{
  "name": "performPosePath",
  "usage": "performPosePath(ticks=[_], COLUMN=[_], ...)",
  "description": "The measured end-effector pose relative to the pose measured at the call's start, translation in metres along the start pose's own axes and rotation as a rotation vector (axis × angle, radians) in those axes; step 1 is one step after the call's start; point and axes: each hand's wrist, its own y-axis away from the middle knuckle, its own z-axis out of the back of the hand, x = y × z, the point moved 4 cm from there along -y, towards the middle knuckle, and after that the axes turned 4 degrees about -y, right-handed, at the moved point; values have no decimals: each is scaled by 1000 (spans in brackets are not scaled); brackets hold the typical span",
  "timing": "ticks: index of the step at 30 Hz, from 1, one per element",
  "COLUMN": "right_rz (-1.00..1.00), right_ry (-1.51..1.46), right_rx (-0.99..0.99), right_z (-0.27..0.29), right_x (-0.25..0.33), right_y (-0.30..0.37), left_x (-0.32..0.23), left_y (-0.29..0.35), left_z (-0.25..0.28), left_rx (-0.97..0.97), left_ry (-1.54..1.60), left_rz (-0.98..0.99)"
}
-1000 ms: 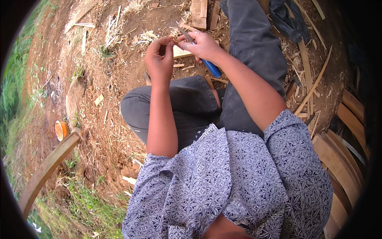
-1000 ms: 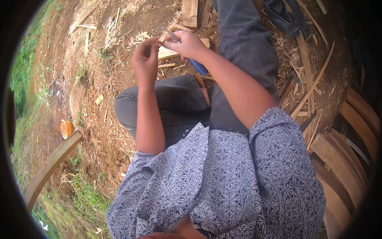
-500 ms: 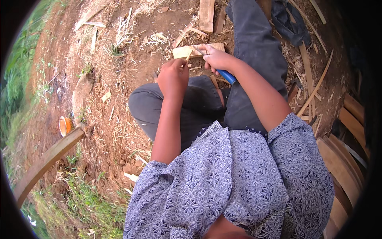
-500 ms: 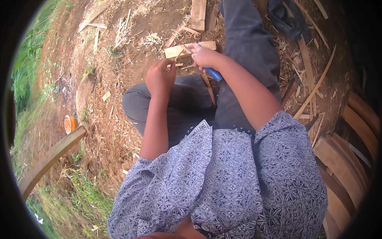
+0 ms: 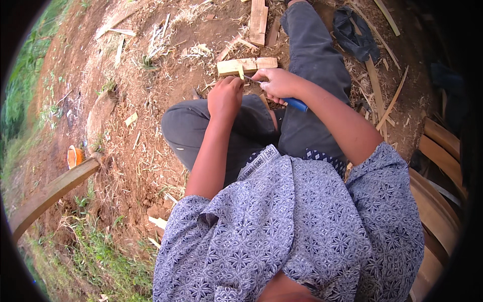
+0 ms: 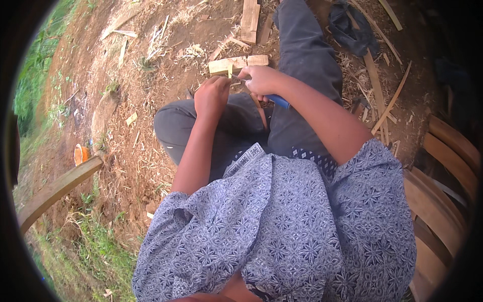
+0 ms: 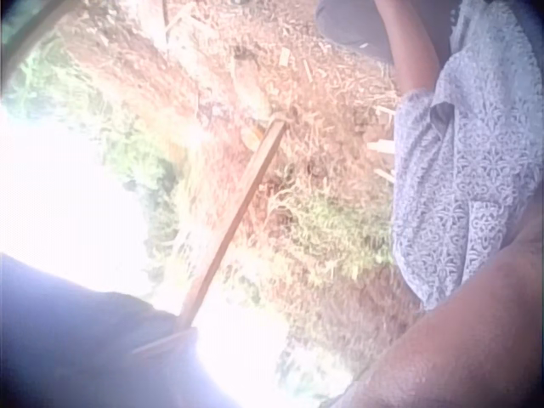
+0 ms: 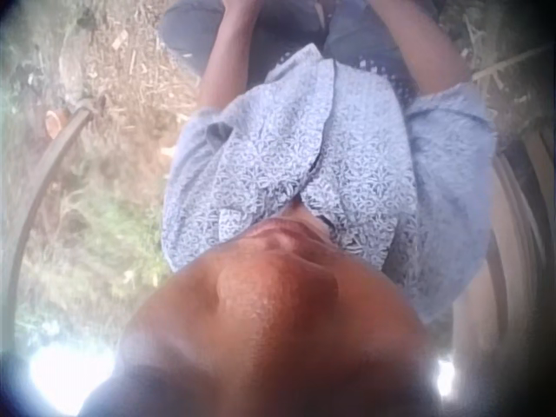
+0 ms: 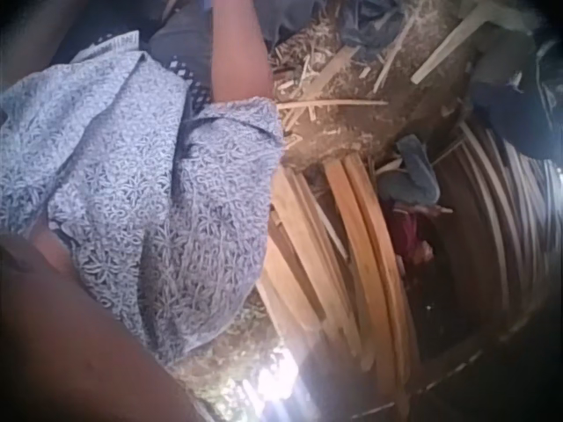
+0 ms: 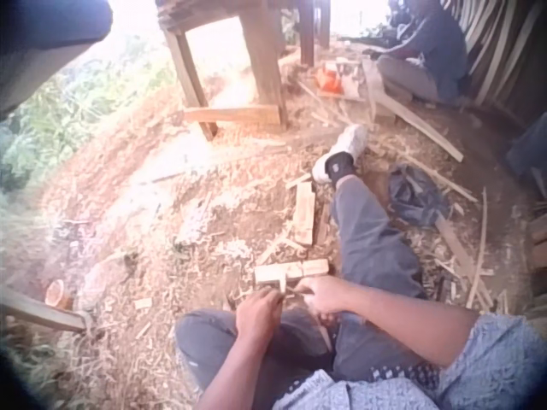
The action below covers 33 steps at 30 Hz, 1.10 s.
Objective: The person sits on the ground and uses a chisel and hammer to carve a small piece of wood. They repeatedly position the chisel on the wood and strike it with the hammer to remove shavings, occasionally adjusting the wood's position.
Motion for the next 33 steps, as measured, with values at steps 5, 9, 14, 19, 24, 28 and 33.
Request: performPosePath(ticks=[5, 9, 14, 19, 24, 28, 33], right_rz=[-16, -39, -45, -73, -119, -133, -80], right_ry=[108, 182, 318, 548, 620, 94, -716], right_rx=[57, 61, 38, 32, 70, -102, -319], right_z=[7, 7, 2, -4, -19, -27, -19], right_x=[23, 36, 47, 43, -1, -12, -47], right_y=[6, 0, -8, -41, -86, -62, -37], left_x=[3, 6, 9, 10, 9, 16, -8], left_y=[0, 0, -2, -2, -6, -8, -2], left_z=[-8, -9, -11, -12, -12, -2, 14], left_rx=[-1, -38, -38, -44, -93, -202, -294], left_ry=[55, 104, 104, 93, 174, 250, 229], left_rz=[30, 32, 23, 12, 24, 161, -30])
